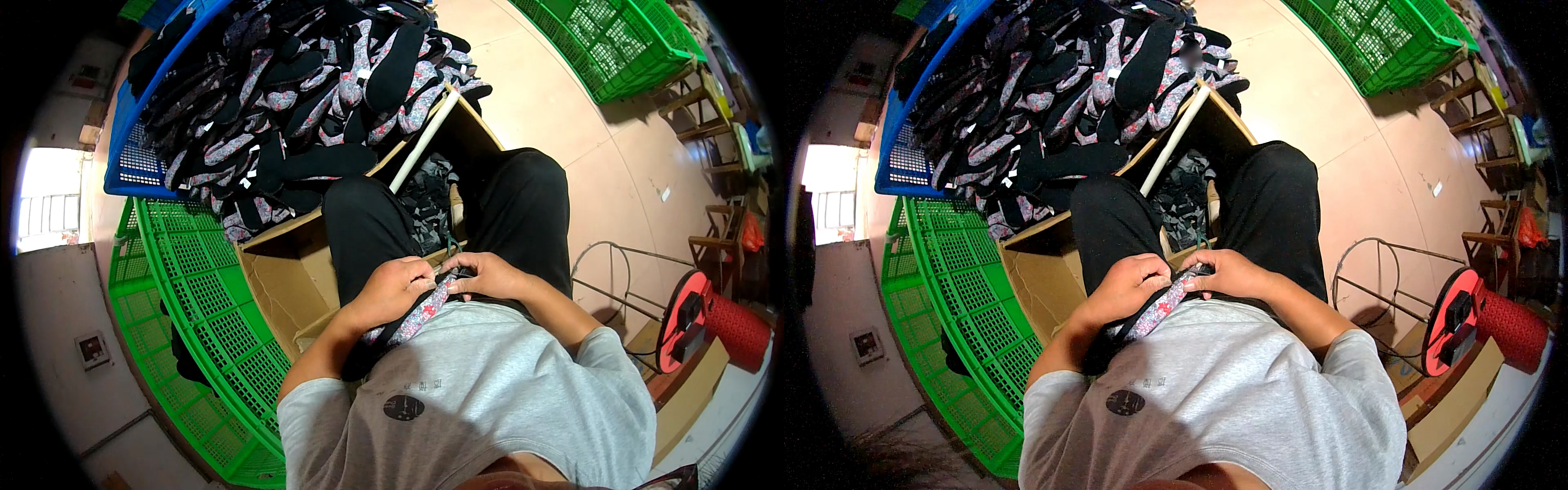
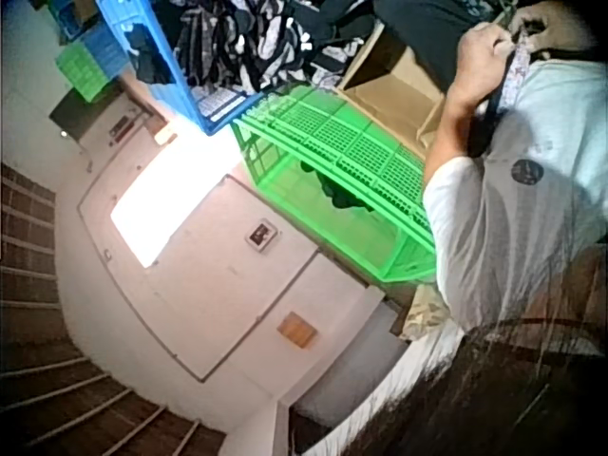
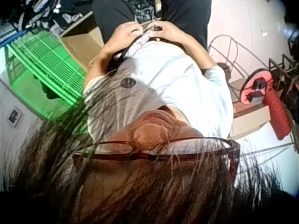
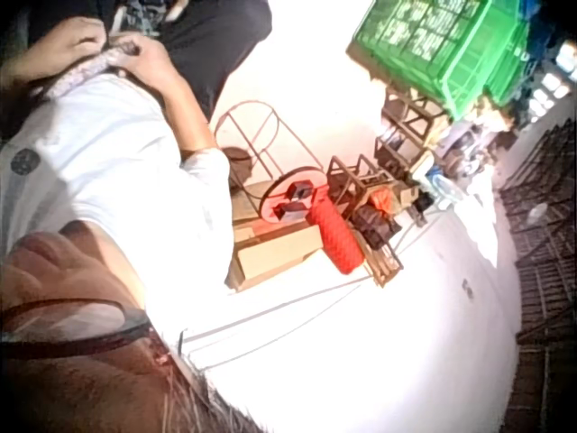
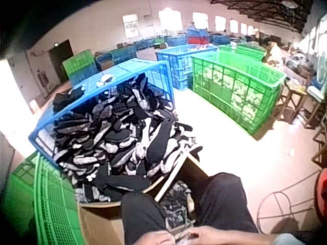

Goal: The person sits on the floor and assembles slippers by hand. They pick up a black slipper sole and a patterned fabric upper, align the edges, and press them together to attach the upper to the sole. The person handles the slippers one at a time, inspecting the fit and pressing the seams.

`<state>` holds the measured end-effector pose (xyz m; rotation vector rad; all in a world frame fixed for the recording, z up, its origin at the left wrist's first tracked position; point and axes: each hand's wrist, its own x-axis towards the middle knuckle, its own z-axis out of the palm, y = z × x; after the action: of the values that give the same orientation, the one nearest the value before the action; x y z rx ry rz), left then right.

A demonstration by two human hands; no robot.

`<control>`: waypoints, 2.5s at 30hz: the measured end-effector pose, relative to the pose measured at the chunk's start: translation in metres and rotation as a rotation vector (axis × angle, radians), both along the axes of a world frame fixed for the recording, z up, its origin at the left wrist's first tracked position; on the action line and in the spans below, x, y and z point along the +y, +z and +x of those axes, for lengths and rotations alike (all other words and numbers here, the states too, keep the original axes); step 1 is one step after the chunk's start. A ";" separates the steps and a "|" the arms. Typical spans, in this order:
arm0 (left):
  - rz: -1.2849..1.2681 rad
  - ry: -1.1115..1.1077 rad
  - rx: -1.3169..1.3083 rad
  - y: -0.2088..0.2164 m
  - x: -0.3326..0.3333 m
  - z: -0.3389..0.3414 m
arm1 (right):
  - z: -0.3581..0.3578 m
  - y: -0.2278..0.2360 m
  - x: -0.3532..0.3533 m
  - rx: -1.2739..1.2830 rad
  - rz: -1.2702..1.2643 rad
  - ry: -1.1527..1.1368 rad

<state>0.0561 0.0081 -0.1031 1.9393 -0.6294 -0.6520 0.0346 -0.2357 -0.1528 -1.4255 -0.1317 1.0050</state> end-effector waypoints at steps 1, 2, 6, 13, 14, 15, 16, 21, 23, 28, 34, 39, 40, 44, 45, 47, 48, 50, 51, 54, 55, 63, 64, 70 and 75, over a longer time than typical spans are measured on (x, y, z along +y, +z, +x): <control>0.008 -0.004 0.020 0.000 0.000 0.001 | 0.004 0.005 -0.003 -0.141 -0.042 0.030; 0.014 -0.012 0.040 0.000 0.000 0.002 | 0.006 0.011 -0.006 -0.281 -0.087 0.055; 0.000 -0.032 0.022 -0.003 0.002 0.004 | 0.021 0.034 -0.020 -0.284 -0.117 0.181; -0.030 -0.051 0.141 -0.009 0.004 0.006 | 0.032 0.057 -0.023 -0.573 -0.094 0.376; -0.035 -0.046 0.154 -0.011 0.004 0.006 | 0.032 0.058 -0.023 -0.588 -0.109 0.374; -0.041 -0.042 0.168 -0.012 0.005 0.006 | 0.033 0.058 -0.022 -0.567 -0.145 0.380; -0.045 -0.048 0.152 -0.012 0.005 0.006 | 0.034 0.057 -0.021 -0.545 -0.181 0.385; -0.032 -0.052 0.121 -0.011 0.004 0.008 | 0.041 0.066 -0.011 -0.471 -0.265 0.424; -0.016 -0.057 0.114 -0.008 0.003 0.008 | 0.042 0.065 -0.009 -0.515 -0.279 0.451; -0.009 -0.057 0.070 -0.007 0.001 0.007 | 0.049 0.070 -0.004 -0.560 -0.310 0.549; 0.018 -0.045 0.064 -0.006 0.000 0.007 | 0.055 0.072 0.001 -0.490 -0.325 0.563; 0.024 -0.052 0.086 -0.010 0.001 0.008 | 0.056 0.073 0.003 -0.476 -0.332 0.564; 0.031 -0.053 0.093 -0.010 0.001 0.008 | 0.056 0.072 0.004 -0.473 -0.335 0.564; 0.036 -0.048 0.105 -0.012 0.001 0.008 | 0.057 0.072 0.005 -0.454 -0.313 0.553; 0.032 -0.043 0.104 -0.013 0.001 0.008 | 0.058 0.073 0.005 -0.441 -0.309 0.556; 0.031 -0.043 0.100 -0.013 0.002 0.009 | 0.059 0.073 0.006 -0.415 -0.301 0.561; 0.031 -0.044 0.098 -0.014 0.002 0.010 | 0.059 0.072 0.006 -0.407 -0.292 0.556; -0.002 -0.016 0.113 -0.015 0.001 0.008 | 0.059 0.068 0.005 -0.391 -0.275 0.547; -0.019 -0.001 0.120 -0.016 0.001 0.008 | 0.060 0.069 0.006 -0.395 -0.274 0.556; -0.047 0.004 0.141 -0.019 0.001 0.007 | 0.062 0.070 0.007 -0.394 -0.269 0.577; -0.048 0.006 0.140 -0.020 0.001 0.007 | 0.063 0.070 0.007 -0.387 -0.265 0.580; -0.058 0.020 0.156 -0.023 -0.001 0.006 | 0.064 0.067 0.011 -0.368 -0.265 0.566; -0.049 0.026 0.156 -0.024 -0.001 0.006 | 0.064 0.066 0.011 -0.371 -0.264 0.564; 0.016 0.176 0.244 -0.012 -0.004 0.009 | 0.056 0.058 0.001 -0.176 -0.095 0.413; 0.082 0.302 -0.203 0.000 -0.007 0.019 | 0.053 0.033 -0.022 -0.311 0.043 0.103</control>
<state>0.0755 0.0009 -0.1033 2.1388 -0.4239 -0.2987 0.0881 -0.2578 -0.1197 -1.5403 -0.4551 0.8520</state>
